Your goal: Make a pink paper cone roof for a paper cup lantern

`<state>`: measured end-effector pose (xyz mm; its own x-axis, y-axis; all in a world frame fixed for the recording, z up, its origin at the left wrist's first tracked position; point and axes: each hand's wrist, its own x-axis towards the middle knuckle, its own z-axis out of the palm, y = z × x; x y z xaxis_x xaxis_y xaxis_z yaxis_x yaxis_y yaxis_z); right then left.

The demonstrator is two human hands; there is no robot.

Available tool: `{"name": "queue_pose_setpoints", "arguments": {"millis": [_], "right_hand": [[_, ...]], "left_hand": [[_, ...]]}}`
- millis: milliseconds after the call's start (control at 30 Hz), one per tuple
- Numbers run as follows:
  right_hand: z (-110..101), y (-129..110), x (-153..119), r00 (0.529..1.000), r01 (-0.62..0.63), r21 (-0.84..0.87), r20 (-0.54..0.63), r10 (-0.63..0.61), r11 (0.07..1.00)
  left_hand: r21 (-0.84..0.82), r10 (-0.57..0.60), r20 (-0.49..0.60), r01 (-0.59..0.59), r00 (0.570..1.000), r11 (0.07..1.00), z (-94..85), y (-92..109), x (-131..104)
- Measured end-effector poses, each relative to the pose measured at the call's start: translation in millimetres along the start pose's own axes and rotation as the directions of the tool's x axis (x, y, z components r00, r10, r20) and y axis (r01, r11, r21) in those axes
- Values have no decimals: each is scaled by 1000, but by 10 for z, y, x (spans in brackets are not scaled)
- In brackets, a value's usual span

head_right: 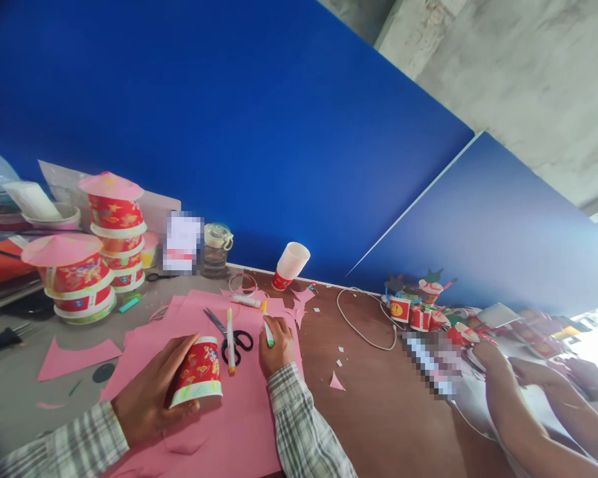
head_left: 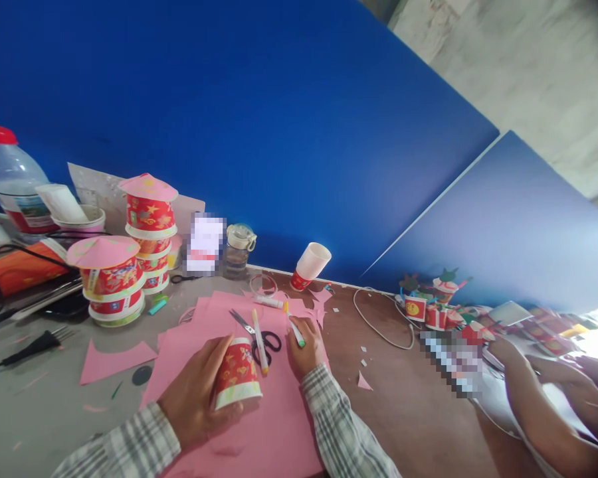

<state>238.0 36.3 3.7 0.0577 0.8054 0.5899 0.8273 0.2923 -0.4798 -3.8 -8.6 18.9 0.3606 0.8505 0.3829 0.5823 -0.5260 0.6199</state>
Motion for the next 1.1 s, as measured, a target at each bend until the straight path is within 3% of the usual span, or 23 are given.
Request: {"name": "queue_pose_setpoints", "arguments": {"millis": [367, 633, 833, 1100], "right_hand": [[85, 116, 141, 993, 19, -78, 117, -10, 997], [56, 45, 254, 974, 46, -152, 228, -10, 987], [72, 73, 265, 964, 50, -215, 265, 9, 975], [86, 113, 239, 954, 65, -223, 300, 5, 973]], "left_hand": [[-27, -5, -13, 5, 1000, 1000, -15, 12, -10], [-6, -19, 10, 19, 1000, 1000, 12, -19, -23], [-6, -25, 34, 25, 999, 1000, -3, -15, -22], [7, 4, -10, -4, 1000, 1000, -13, 19, -12]]}}
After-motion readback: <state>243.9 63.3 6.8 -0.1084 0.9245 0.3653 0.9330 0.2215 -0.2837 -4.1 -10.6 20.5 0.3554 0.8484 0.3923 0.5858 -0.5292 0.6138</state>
